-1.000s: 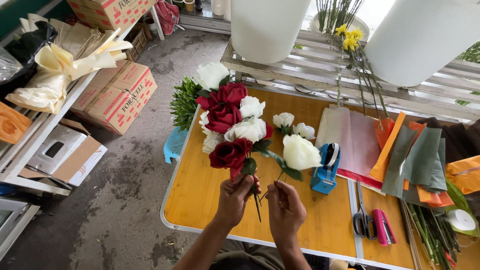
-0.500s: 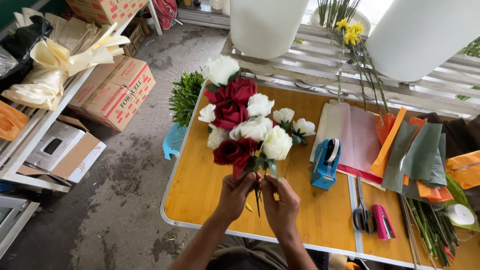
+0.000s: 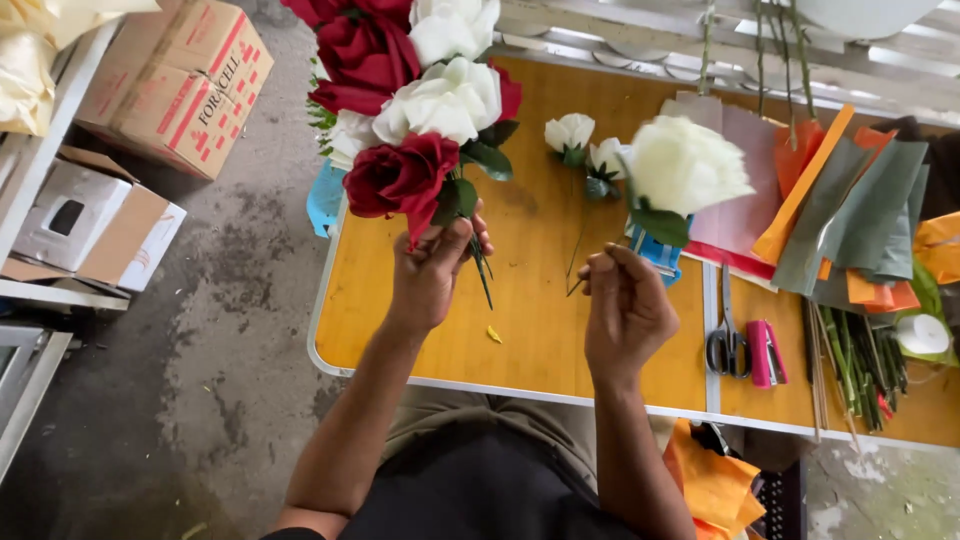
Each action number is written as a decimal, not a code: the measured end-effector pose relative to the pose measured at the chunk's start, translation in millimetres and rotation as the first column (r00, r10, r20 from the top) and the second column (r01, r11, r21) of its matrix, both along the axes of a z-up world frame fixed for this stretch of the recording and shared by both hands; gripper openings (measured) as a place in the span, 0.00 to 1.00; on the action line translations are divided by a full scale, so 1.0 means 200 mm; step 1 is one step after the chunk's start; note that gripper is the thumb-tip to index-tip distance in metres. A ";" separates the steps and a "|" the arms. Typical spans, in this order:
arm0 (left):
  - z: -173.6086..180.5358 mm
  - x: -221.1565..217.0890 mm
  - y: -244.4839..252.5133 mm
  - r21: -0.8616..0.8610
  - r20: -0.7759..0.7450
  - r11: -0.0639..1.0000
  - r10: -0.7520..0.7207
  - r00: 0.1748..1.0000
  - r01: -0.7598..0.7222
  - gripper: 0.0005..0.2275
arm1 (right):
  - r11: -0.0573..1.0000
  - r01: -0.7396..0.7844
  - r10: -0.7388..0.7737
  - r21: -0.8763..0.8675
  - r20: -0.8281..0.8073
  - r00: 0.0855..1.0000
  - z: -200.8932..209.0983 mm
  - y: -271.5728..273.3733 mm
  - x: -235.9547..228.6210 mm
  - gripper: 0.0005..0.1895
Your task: The person arranges red and white artificial roses into a bouquet on a wooden table. They gather the stems, adjust the flower positions, and secure the arrangement using a blue tape dispenser and floral tape. The person also handles individual roses and greenery while assembling the bouquet.
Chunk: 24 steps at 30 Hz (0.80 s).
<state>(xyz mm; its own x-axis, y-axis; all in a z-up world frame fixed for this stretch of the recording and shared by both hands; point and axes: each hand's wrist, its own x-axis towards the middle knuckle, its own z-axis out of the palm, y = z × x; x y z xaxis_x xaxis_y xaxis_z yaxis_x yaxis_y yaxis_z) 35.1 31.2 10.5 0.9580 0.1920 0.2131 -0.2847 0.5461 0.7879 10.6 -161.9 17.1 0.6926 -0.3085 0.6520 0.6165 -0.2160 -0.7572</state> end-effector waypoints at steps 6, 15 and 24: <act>-0.11 -0.03 -0.13 -0.057 -0.055 0.997 -0.050 0.997 0.047 0.06 | 0.989 -0.125 0.125 -0.083 -0.004 0.992 0.07 0.17 -0.03 0.01; -0.29 -0.03 -0.21 -0.010 -0.046 0.993 -0.116 0.992 0.116 0.07 | 0.964 0.011 0.012 -0.265 0.086 0.996 0.10 0.22 0.01 0.04; -0.17 -0.07 -0.19 -0.001 -0.006 0.973 -0.231 0.973 0.231 0.08 | 0.942 -0.011 0.004 -0.335 -0.021 1.000 0.01 0.17 -0.04 0.09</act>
<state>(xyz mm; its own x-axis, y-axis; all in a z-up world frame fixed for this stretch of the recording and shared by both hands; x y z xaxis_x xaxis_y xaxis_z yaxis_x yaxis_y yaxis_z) 21.2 -6.0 -22.8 0.9778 -0.0342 0.2067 -0.1459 0.5970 0.7889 3.3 -127.3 18.9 0.7080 -0.0695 0.7028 0.6046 -0.4548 -0.6540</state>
